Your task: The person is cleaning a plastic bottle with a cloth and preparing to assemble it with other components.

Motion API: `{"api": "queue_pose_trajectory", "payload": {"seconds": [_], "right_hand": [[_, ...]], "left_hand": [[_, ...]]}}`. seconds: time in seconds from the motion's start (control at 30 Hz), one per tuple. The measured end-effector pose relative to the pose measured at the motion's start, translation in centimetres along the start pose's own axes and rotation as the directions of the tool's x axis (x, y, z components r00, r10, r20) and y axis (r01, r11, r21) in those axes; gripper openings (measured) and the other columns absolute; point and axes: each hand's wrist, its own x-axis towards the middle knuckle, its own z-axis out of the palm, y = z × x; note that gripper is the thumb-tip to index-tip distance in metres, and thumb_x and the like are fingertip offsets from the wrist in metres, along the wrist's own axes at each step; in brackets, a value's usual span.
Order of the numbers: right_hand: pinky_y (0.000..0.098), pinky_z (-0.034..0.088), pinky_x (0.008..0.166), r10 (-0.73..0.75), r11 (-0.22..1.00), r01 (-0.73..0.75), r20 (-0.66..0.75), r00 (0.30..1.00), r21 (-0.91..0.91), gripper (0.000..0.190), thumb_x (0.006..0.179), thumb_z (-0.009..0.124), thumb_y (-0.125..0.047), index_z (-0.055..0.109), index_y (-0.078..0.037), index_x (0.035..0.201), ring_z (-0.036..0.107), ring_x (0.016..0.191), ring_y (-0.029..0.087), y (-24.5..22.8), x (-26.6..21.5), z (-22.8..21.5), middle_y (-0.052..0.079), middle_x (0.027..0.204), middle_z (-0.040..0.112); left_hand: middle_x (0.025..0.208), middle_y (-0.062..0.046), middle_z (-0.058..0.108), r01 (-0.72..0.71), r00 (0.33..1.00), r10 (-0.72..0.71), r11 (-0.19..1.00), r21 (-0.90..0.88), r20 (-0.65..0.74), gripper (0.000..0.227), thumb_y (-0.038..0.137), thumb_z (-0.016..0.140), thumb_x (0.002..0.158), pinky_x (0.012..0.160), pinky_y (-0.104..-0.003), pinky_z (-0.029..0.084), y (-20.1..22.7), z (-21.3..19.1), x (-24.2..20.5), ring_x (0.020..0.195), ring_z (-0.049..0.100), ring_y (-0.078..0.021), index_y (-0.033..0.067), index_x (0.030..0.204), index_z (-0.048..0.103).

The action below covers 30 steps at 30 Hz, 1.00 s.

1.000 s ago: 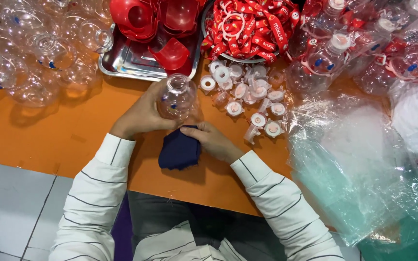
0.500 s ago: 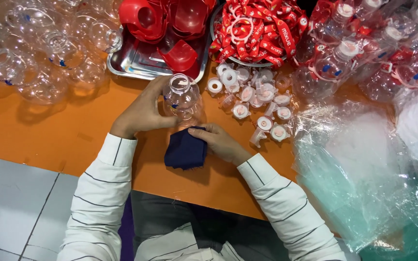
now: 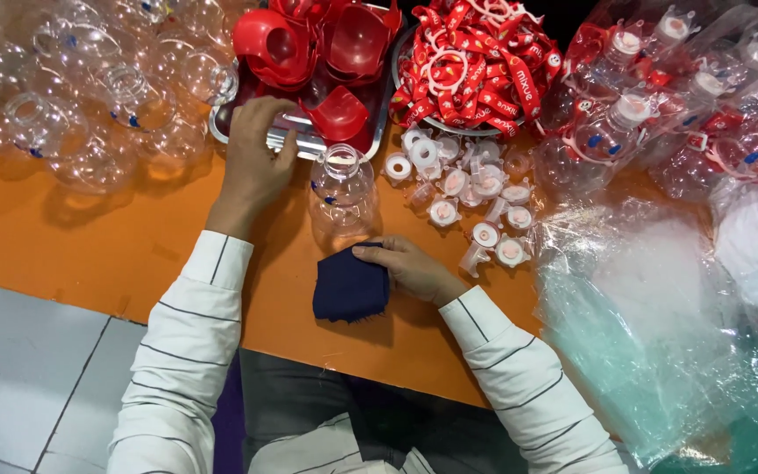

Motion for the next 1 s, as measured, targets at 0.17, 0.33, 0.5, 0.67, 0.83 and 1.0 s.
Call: {"api": "queue_pose_trajectory", "payload": {"seconds": [0.17,0.33,0.5,0.67,0.83,1.0], "right_hand": [[0.0228,0.057,0.074,0.053,0.999,-0.053,-0.048,0.997,-0.010,0.019,0.097,0.067,-0.022,0.072,-0.003,0.098,0.071,0.079,0.012,-0.3,-0.7,0.4,0.004,0.090,0.074],[0.0267,0.061,0.052,0.017,0.999,-0.017,0.003,1.000,0.047,0.029,0.101,0.065,-0.018,0.070,-0.007,0.075,0.074,0.059,0.018,-1.0,0.0,0.6,0.010,0.068,0.074],[0.0254,0.061,0.053,-0.008,1.000,0.007,0.021,1.000,0.025,0.026,0.102,0.062,-0.017,0.073,-0.008,0.080,0.074,0.060,0.016,-1.3,-0.3,0.7,0.009,0.069,0.075],[0.0256,0.060,0.051,-0.037,0.999,0.037,-0.009,0.999,0.006,0.026,0.102,0.062,-0.017,0.074,-0.006,0.081,0.073,0.060,0.017,-0.5,0.1,-1.5,0.011,0.070,0.074],[0.0237,0.058,0.055,-0.052,0.999,0.052,-0.020,0.998,-0.006,0.023,0.101,0.061,-0.014,0.075,-0.006,0.085,0.074,0.064,0.016,-1.0,-0.5,-0.5,0.010,0.072,0.075],[0.0249,0.059,0.056,-0.081,0.997,0.080,-0.012,0.997,-0.017,0.021,0.100,0.063,-0.014,0.075,-0.004,0.086,0.074,0.064,0.017,-1.5,-0.8,0.2,0.012,0.075,0.076]], "left_hand": [[0.135,-0.020,0.051,0.129,0.974,-0.149,0.984,0.119,0.172,0.042,0.003,0.067,0.092,0.106,-0.055,0.040,0.5,1.2,1.2,0.126,0.045,-0.0378,0.0095,0.133,0.062],[0.121,-0.015,0.060,-0.032,0.995,0.016,0.987,0.155,0.100,0.028,0.002,0.074,0.082,0.097,-0.047,0.044,-3.3,3.9,0.3,0.117,0.055,-0.0377,0.0099,0.109,0.073],[0.109,-0.011,0.068,-0.036,0.990,0.027,0.998,0.060,0.136,0.014,0.005,0.077,0.084,0.094,-0.043,0.048,-4.7,4.8,-0.4,0.110,0.060,-0.0339,0.0098,0.097,0.074],[0.104,-0.012,0.069,0.022,0.989,-0.017,0.999,-0.032,0.145,0.015,0.001,0.070,0.090,0.092,-0.042,0.050,-2.3,3.7,0.1,0.106,0.064,-0.0340,0.0083,0.103,0.073],[0.097,-0.014,0.069,0.088,0.981,-0.059,0.984,-0.152,0.187,0.016,0.003,0.066,0.095,0.088,-0.047,0.050,0.3,1.5,0.3,0.097,0.066,-0.0393,0.0071,0.110,0.070],[0.081,-0.013,0.065,0.186,0.981,-0.163,0.942,-0.279,0.102,0.018,0.006,0.055,0.101,0.077,-0.041,0.051,2.6,-0.5,0.6,0.078,0.064,-0.0298,0.0085,0.115,0.066]]}}
